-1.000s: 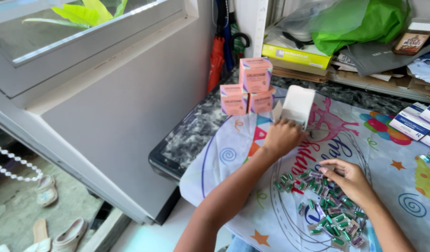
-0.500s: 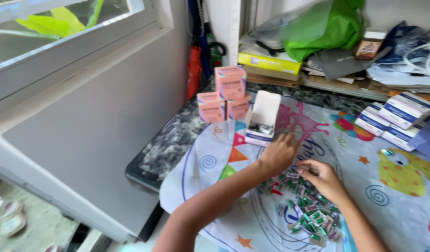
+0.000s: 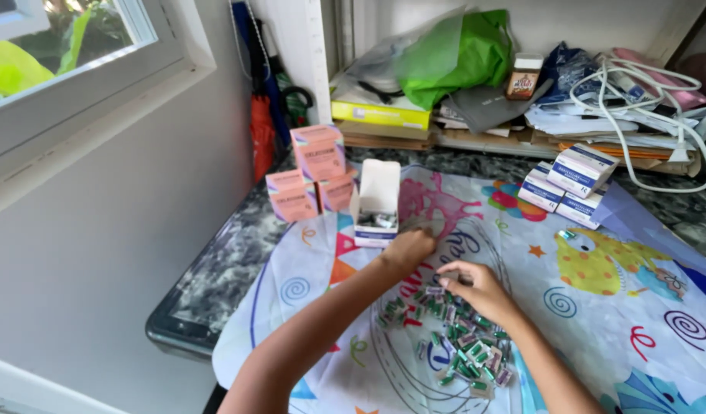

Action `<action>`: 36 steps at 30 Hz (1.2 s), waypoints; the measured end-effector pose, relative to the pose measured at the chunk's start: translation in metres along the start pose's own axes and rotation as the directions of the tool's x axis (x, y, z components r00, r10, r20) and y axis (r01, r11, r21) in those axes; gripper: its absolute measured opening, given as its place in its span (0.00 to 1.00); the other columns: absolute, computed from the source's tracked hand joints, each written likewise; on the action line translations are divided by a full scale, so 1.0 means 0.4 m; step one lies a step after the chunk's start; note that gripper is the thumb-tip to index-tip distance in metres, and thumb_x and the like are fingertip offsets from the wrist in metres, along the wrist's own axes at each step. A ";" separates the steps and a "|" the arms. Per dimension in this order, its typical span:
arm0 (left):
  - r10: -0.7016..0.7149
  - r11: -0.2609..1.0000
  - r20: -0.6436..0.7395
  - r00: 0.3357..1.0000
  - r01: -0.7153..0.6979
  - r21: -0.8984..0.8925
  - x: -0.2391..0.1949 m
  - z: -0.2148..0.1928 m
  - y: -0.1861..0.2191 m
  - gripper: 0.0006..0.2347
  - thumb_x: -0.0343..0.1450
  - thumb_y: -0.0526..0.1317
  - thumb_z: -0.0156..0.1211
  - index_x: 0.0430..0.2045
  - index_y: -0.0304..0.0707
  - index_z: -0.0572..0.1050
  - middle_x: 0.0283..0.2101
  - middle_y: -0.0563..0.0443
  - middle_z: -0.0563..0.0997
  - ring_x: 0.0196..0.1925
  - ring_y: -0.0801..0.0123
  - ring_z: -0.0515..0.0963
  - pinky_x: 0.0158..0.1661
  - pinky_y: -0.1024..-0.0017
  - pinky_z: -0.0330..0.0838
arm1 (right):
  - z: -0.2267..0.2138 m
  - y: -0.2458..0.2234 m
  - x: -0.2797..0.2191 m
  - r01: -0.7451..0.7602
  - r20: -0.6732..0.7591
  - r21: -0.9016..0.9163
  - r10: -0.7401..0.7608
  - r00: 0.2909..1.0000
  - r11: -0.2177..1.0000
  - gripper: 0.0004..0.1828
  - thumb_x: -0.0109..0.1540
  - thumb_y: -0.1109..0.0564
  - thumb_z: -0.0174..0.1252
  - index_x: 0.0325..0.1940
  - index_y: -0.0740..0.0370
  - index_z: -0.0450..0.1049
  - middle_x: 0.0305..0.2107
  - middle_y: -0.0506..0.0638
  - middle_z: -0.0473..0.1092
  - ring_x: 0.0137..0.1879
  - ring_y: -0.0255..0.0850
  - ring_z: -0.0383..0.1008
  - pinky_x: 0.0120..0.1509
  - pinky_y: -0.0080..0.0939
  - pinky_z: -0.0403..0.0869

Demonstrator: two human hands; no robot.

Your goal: The person sorts a pile of green and white capsules on a table. They pick up individual capsules and place them into a small white box. The person continues this process, moving capsules from the pile into the box.

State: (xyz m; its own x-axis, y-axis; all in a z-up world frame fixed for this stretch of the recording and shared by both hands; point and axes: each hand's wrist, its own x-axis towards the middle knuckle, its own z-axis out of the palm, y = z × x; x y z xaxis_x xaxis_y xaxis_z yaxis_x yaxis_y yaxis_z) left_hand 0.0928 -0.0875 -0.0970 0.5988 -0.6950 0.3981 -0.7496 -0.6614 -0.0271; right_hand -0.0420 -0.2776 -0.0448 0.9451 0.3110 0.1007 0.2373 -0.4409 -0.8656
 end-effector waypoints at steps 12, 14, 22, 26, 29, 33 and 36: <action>-0.511 0.775 -0.446 0.735 0.170 -0.609 -0.234 -0.452 -0.049 0.08 0.71 0.31 0.57 0.42 0.35 0.77 0.40 0.41 0.81 0.40 0.51 0.84 0.39 0.62 0.77 | 0.003 -0.004 -0.003 0.072 0.011 0.079 -0.074 0.997 0.994 0.13 0.60 0.56 0.64 0.46 0.64 0.80 0.30 0.44 0.76 0.37 0.29 0.74 0.42 0.32 0.73; -0.480 0.803 -0.398 0.782 0.209 -0.559 -0.251 -0.418 -0.085 0.09 0.70 0.32 0.59 0.43 0.34 0.77 0.39 0.41 0.81 0.40 0.50 0.84 0.40 0.60 0.77 | 0.007 -0.001 -0.005 0.068 0.000 0.069 -0.068 0.998 0.995 0.13 0.60 0.56 0.64 0.46 0.64 0.80 0.29 0.43 0.76 0.36 0.29 0.73 0.41 0.32 0.72; -0.192 0.968 -0.319 0.928 0.126 -0.215 -0.253 -0.409 0.078 0.08 0.71 0.40 0.62 0.41 0.40 0.77 0.46 0.46 0.81 0.48 0.51 0.82 0.45 0.58 0.77 | 0.010 -0.024 -0.007 -0.033 -0.022 0.033 0.034 0.999 0.999 0.12 0.62 0.55 0.63 0.45 0.63 0.81 0.24 0.44 0.72 0.31 0.31 0.69 0.35 0.35 0.69; 0.084 0.901 -0.111 0.990 -0.123 -0.416 -0.238 -0.409 0.185 0.22 0.68 0.50 0.65 0.49 0.33 0.73 0.50 0.36 0.76 0.52 0.43 0.77 0.49 0.55 0.73 | 0.019 -0.019 0.002 0.042 -0.097 -0.041 -0.046 0.994 0.998 0.11 0.62 0.56 0.61 0.42 0.65 0.81 0.26 0.46 0.77 0.33 0.30 0.73 0.37 0.34 0.72; 0.038 0.902 -0.006 0.999 -0.037 -0.431 -0.218 -0.366 0.202 0.25 0.69 0.51 0.64 0.52 0.31 0.69 0.50 0.36 0.75 0.52 0.43 0.76 0.50 0.54 0.72 | 0.017 -0.016 0.011 0.082 -0.121 -0.122 -0.097 0.988 0.989 0.11 0.61 0.57 0.60 0.42 0.67 0.80 0.28 0.50 0.79 0.34 0.33 0.76 0.39 0.37 0.74; -0.013 0.886 -0.011 1.000 0.006 -0.464 -0.208 -0.330 0.195 0.21 0.69 0.47 0.64 0.50 0.31 0.70 0.49 0.35 0.75 0.52 0.43 0.76 0.49 0.54 0.73 | 0.019 -0.011 0.017 0.104 -0.092 -0.203 -0.125 0.988 0.974 0.09 0.59 0.59 0.59 0.40 0.67 0.78 0.28 0.55 0.80 0.34 0.36 0.79 0.40 0.41 0.75; -0.019 0.887 -0.048 0.999 -0.005 -0.462 -0.208 -0.327 0.196 0.18 0.69 0.45 0.63 0.48 0.34 0.72 0.47 0.38 0.77 0.53 0.44 0.76 0.49 0.55 0.73 | 0.012 -0.065 0.015 -0.030 -0.019 -0.384 0.025 1.000 0.923 0.09 0.62 0.57 0.58 0.39 0.66 0.78 0.24 0.60 0.75 0.30 0.43 0.75 0.38 0.45 0.72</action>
State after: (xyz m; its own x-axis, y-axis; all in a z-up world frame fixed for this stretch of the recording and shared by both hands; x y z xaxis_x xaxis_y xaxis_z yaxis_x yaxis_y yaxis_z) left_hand -0.0526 -0.0444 -0.0125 0.5991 -0.6678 0.4417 -0.7980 -0.4528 0.3978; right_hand -0.0434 -0.2601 -0.0242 0.9547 0.2839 0.0887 0.2769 -0.7393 -0.6138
